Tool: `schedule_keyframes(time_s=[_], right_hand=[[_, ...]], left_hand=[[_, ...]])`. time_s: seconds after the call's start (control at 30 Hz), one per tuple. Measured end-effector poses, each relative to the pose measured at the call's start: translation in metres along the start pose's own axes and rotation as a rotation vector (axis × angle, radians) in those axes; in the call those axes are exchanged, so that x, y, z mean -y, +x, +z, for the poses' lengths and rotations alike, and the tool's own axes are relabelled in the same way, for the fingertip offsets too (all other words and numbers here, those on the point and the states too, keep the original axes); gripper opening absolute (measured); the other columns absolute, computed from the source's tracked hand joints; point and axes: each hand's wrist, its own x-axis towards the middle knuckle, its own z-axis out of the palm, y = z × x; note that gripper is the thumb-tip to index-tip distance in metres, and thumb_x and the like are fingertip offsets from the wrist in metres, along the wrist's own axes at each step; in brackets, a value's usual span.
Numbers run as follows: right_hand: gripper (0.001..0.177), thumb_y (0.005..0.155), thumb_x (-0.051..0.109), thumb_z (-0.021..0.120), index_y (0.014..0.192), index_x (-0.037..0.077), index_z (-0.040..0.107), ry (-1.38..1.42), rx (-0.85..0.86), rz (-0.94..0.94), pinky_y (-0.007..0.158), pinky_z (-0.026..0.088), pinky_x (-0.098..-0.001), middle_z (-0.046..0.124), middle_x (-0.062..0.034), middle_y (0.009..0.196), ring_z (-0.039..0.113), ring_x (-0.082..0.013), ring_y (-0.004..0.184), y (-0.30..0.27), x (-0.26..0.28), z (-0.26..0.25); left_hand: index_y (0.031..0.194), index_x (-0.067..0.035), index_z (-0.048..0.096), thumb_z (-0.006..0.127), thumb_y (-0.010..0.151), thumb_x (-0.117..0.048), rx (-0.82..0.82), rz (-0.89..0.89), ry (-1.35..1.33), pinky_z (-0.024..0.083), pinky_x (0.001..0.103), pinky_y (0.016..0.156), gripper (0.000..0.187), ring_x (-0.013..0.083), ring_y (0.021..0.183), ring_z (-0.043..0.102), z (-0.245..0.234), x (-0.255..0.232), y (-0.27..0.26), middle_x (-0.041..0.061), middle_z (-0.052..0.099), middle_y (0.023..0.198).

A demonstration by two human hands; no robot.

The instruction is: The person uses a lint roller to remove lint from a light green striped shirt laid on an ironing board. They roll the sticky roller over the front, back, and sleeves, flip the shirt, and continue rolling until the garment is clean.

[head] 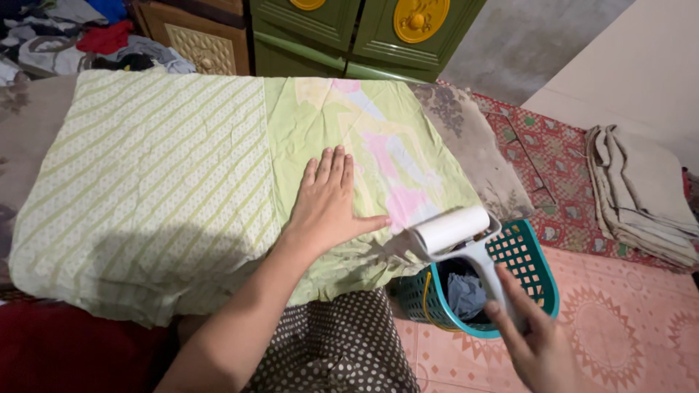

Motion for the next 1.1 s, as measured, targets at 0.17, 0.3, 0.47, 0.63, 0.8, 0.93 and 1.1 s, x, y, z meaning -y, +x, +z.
schedule_keyframes(time_s=[0.17, 0.3, 0.47, 0.63, 0.8, 0.93, 1.1], right_hand=[[0.054, 0.099, 0.026, 0.067, 0.152, 0.018, 0.057, -0.163, 0.078, 0.157, 0.084, 0.055, -0.04, 0.071, -0.0261, 0.11, 0.071, -0.0303, 0.099, 0.076, 0.014, 0.03], [0.057, 0.095, 0.027, 0.065, 0.147, 0.01, 0.053, 0.002, 0.051, -0.208, 0.095, 0.051, -0.0426, 0.067, -0.0248, 0.127, 0.068, -0.0368, 0.115, 0.189, 0.04, 0.094], [0.057, 0.091, 0.032, 0.068, 0.144, 0.013, 0.057, -0.017, 0.038, -0.124, 0.096, 0.052, -0.0445, 0.071, -0.0237, 0.117, 0.07, -0.0369, 0.109, 0.3, 0.076, 0.165], [0.058, 0.092, 0.029, 0.067, 0.146, 0.012, 0.054, -0.087, 0.008, -0.196, 0.086, 0.054, -0.0497, 0.071, -0.0277, 0.104, 0.07, -0.0418, 0.097, 0.273, 0.097, 0.168], [0.056, 0.094, 0.027, 0.066, 0.146, 0.015, 0.053, -0.208, -0.031, -0.26, 0.067, 0.054, -0.0542, 0.069, -0.0289, 0.085, 0.068, -0.048, 0.076, 0.121, 0.08, 0.114], [0.057, 0.092, 0.036, 0.066, 0.146, 0.022, 0.055, -0.202, 0.068, -0.111, 0.065, 0.056, -0.0523, 0.071, -0.0273, 0.08, 0.071, -0.0454, 0.073, 0.047, 0.078, 0.057], [0.056, 0.093, 0.034, 0.064, 0.147, 0.024, 0.054, -0.156, 0.153, -0.091, 0.073, 0.055, -0.0504, 0.072, -0.0263, 0.08, 0.073, -0.0427, 0.077, 0.1, 0.088, 0.071]], left_hand=[[0.147, 0.018, 0.028, 0.059, 0.07, -0.089, -0.041, -0.005, 0.002, 0.015, 0.051, 0.121, 0.135, 0.0411, 0.15, 0.02, -0.002, -0.001, -0.004, 0.035, 0.025, 0.158], [0.146, 0.017, 0.032, 0.057, 0.073, -0.09, -0.082, -0.072, 0.049, 0.016, 0.052, 0.121, 0.132, 0.0443, 0.15, 0.022, -0.003, -0.004, -0.022, 0.035, 0.028, 0.157], [0.146, 0.017, 0.034, 0.056, 0.075, -0.088, -0.133, -0.059, 0.047, 0.016, 0.051, 0.12, 0.129, 0.0424, 0.148, 0.027, -0.005, -0.007, -0.036, 0.034, 0.032, 0.155], [0.15, 0.011, 0.029, 0.044, 0.091, -0.078, -0.006, -0.015, -0.023, 0.014, 0.048, 0.121, 0.107, 0.0404, 0.148, 0.022, -0.009, 0.001, -0.035, 0.03, 0.025, 0.159], [0.155, 0.0, 0.035, 0.032, 0.104, -0.057, -0.063, -0.174, -0.115, 0.018, 0.05, 0.126, 0.077, 0.0347, 0.151, 0.029, -0.022, 0.048, -0.039, 0.02, 0.032, 0.163], [0.151, 0.002, 0.042, 0.042, 0.101, -0.047, -0.263, -0.268, 0.072, 0.019, 0.056, 0.12, 0.069, 0.0396, 0.149, 0.029, -0.018, 0.077, -0.048, 0.024, 0.036, 0.159], [0.149, 0.004, 0.044, 0.047, 0.097, -0.04, -0.308, -0.269, 0.104, 0.019, 0.058, 0.119, 0.067, 0.0417, 0.148, 0.03, -0.006, 0.086, -0.052, 0.025, 0.039, 0.158]])
